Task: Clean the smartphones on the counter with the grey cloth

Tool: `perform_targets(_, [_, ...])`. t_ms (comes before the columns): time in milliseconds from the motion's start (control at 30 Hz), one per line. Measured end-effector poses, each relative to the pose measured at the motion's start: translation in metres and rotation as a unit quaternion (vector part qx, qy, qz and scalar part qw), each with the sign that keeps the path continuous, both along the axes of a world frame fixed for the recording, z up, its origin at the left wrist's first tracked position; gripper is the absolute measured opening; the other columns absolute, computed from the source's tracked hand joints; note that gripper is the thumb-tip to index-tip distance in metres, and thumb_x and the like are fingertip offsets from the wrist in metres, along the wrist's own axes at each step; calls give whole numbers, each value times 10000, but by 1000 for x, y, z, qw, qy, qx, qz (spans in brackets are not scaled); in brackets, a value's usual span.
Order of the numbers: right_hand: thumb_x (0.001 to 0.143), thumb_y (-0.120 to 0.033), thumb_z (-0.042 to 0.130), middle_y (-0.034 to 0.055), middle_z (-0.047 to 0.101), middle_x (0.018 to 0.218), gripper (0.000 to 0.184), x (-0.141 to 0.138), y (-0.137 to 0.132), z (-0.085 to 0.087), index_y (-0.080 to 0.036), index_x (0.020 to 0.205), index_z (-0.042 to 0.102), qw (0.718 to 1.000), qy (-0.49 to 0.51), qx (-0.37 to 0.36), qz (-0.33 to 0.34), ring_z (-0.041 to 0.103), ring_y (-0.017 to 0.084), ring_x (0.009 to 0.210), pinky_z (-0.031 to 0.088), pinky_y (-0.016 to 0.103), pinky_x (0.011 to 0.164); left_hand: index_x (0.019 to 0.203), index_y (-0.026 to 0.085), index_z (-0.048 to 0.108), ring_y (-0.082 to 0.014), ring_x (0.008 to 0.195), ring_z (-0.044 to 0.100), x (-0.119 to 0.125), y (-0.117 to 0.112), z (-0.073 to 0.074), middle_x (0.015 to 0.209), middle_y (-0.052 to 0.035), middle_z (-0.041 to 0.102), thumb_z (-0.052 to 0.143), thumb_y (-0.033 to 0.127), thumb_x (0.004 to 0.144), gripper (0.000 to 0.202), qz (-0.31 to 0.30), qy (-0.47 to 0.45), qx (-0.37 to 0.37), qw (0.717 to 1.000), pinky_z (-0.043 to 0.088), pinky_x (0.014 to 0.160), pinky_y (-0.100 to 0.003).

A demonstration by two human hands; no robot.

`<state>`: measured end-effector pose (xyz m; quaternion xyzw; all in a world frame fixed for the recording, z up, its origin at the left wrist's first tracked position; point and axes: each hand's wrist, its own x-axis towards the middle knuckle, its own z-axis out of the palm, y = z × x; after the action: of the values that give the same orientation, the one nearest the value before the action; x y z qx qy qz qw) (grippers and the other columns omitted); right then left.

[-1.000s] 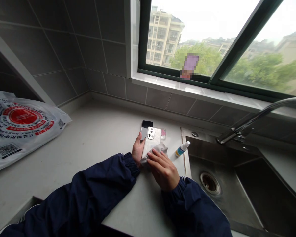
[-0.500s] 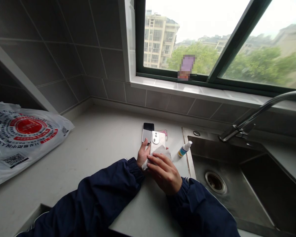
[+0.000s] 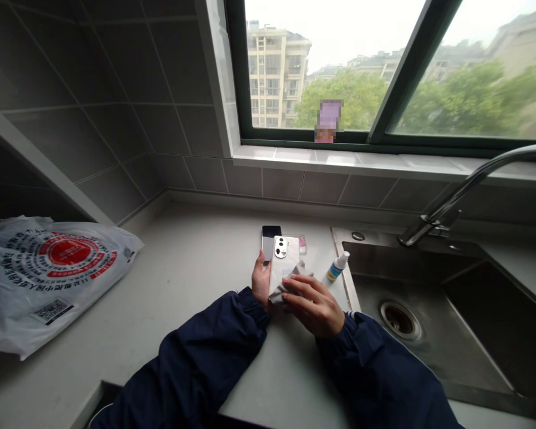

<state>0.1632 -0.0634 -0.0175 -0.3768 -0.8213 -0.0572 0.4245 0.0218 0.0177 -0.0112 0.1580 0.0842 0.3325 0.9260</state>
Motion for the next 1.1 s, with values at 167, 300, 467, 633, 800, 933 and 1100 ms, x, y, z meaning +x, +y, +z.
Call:
perform_targets(167, [884, -191, 653, 105, 677, 1193, 149, -4, -1, -1, -185, 1022, 710, 1000, 5, 2, -14, 569, 250, 1185, 552, 409, 928, 1405, 71, 417, -376, 1074, 608, 3, 0, -2, 1178, -236, 625, 359, 774, 804, 926, -10, 11, 2, 1000, 436, 943, -511])
perform_targets(300, [898, -238, 643, 88, 671, 1206, 136, -8, -2, -2, -203, 1008, 715, 1000, 0, 1, -29, 550, 259, 1200, 540, 432, 939, 1411, 39, 393, -353, 1077, 615, 8, -4, -2, 1151, -242, 636, 372, 751, 822, 924, -24, 28, 20, 999, 425, 978, -481])
perform_targets(467, [904, -270, 639, 81, 653, 1231, 144, -10, -2, -5, -223, 1015, 717, 999, -13, -5, -40, 522, 254, 1223, 527, 432, 953, 1407, 46, 408, -352, 1125, 595, 9, -5, -4, 1198, -247, 619, 371, 728, 841, 887, -26, 23, 39, 999, 400, 1017, -485])
perform_targets(633, [896, -276, 647, 84, 632, 1270, 145, 2, 5, -8, -229, 1015, 716, 999, -9, 8, -44, 514, 256, 1232, 524, 442, 950, 1391, 73, 439, -364, 1120, 594, 3, 2, -1, 1188, -222, 632, 367, 705, 855, 832, 32, 38, 15, 999, 423, 980, -509])
perform_targets(800, [908, -249, 622, 77, 631, 1274, 125, 0, 4, -9, -234, 993, 711, 998, 3, 6, -59, 514, 246, 1238, 523, 433, 955, 1378, 57, 455, -396, 1110, 590, -1, 6, -2, 1187, -237, 627, 357, 745, 823, 890, 52, 66, 10, 996, 441, 939, -536])
perform_targets(933, [906, -247, 629, 70, 631, 1273, 116, -13, -2, -7, -236, 984, 714, 998, -2, 2, -56, 496, 251, 1260, 508, 433, 975, 1374, 51, 458, -383, 1102, 596, 2, -2, -5, 1170, -248, 627, 372, 764, 803, 918, -32, 60, 11, 998, 465, 919, -507])
perform_targets(1100, [893, -331, 656, 63, 621, 1291, 126, -9, -1, -6, -256, 976, 715, 998, -21, 10, -54, 479, 264, 1280, 470, 479, 1009, 1369, 64, 468, -379, 1132, 580, 4, -5, -4, 1186, -240, 621, 343, 759, 818, 896, -37, 53, 24, 998, 463, 924, -504])
